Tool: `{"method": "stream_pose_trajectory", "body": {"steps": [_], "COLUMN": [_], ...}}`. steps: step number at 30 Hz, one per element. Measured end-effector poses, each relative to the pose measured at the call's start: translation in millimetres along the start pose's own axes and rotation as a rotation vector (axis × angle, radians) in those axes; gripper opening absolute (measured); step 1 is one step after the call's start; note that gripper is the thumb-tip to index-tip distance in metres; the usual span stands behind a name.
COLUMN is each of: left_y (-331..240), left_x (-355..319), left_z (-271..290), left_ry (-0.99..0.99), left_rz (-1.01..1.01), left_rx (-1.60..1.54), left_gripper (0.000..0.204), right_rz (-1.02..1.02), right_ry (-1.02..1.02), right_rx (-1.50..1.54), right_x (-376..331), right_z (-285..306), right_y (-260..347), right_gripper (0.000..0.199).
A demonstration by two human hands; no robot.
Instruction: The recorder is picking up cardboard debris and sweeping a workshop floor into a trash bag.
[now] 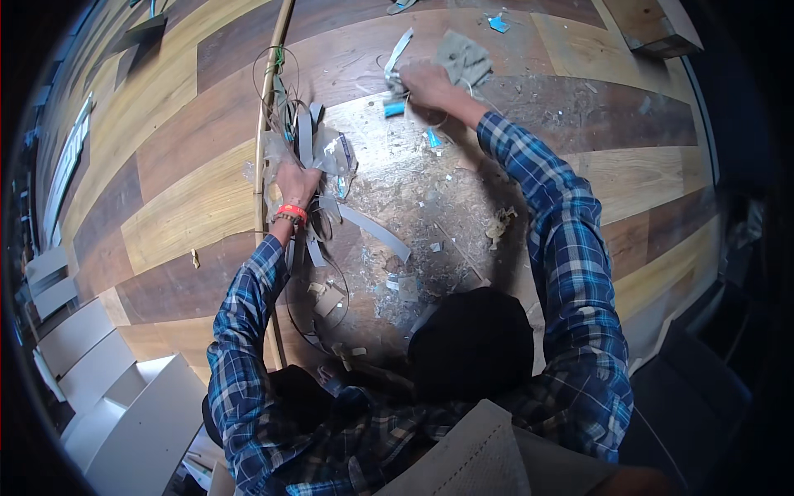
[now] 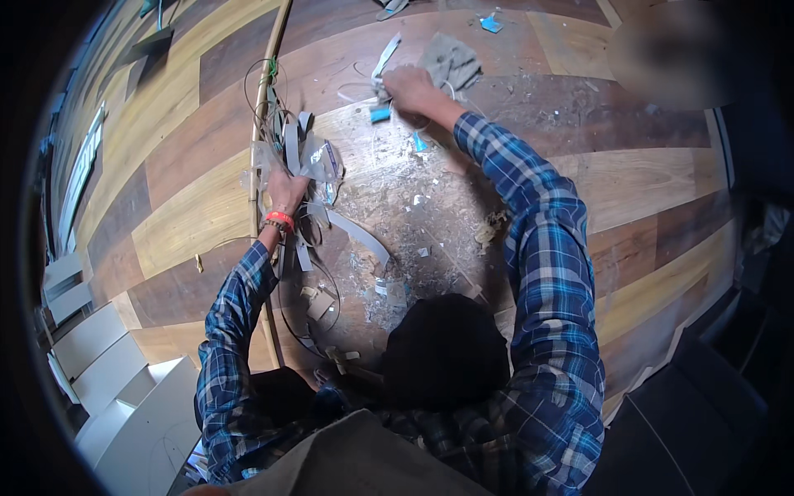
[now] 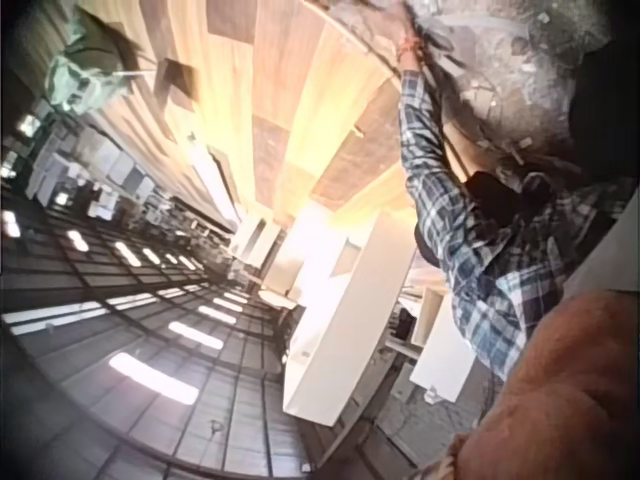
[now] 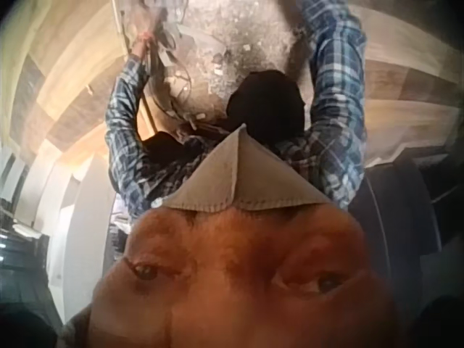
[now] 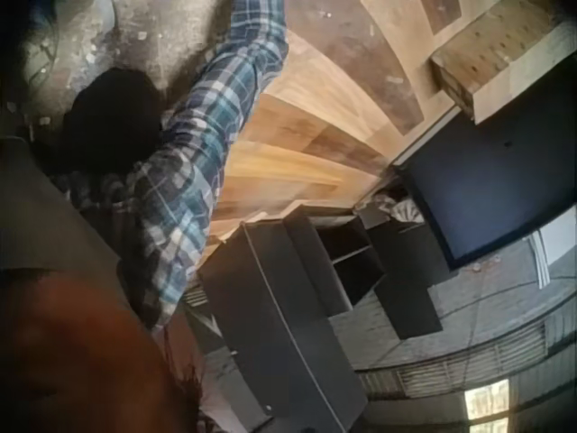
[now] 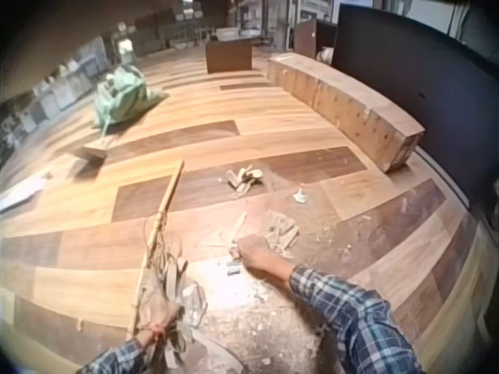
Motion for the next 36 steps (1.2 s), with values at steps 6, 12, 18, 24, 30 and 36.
{"method": "stream_pose_trajectory", "body": {"steps": [6,12,18,24,30,36], "left_y": [25.1,-8.2,-4.9,-24.6,-9.5,3.6], "left_x": [3.3,0.9,-2.1,1.0,4.6,-2.5], "left_z": [15.9,-13.0,-4.3,-20.6,-31.4,-8.9], "left_ry": [0.001,0.038,-0.04,0.062,0.057,0.024], "left_rz": [0.035,0.045,0.009,0.051,0.023,0.041], "left_rx": [0.077,-0.017,-0.033,-0.074,-0.077,0.002], "left_gripper": [0.046,0.034,0.033,0.034,0.042,0.045], "right_rz": [-0.057,-0.298,-0.315,-0.286,-0.084,-0.434], "right_ry": [0.05,0.041,0.051,0.521,-0.194,-0.315], "right_rx": [0.698,0.815,0.359,0.225,-0.062,0.025], "right_x": [-1.1,88.7,144.4,137.9,89.3,22.1], "right_z": [76.2,19.3,-21.9,-14.1,5.6,35.7], "right_y": [17.3,-129.6,-140.9,-169.1,-135.8,-228.3], "right_gripper": [0.057,0.067,0.06,0.059,0.051,0.068]}}
Point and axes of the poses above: each hand's wrist, its own x-axis towards the middle knuckle, its own z-axis out of the back of the hand, y = z × x, the point moved 6 cm from there along x, towards the middle knuckle, and after that the axes turned 5 degrees about -y, right-handed, at the moved point
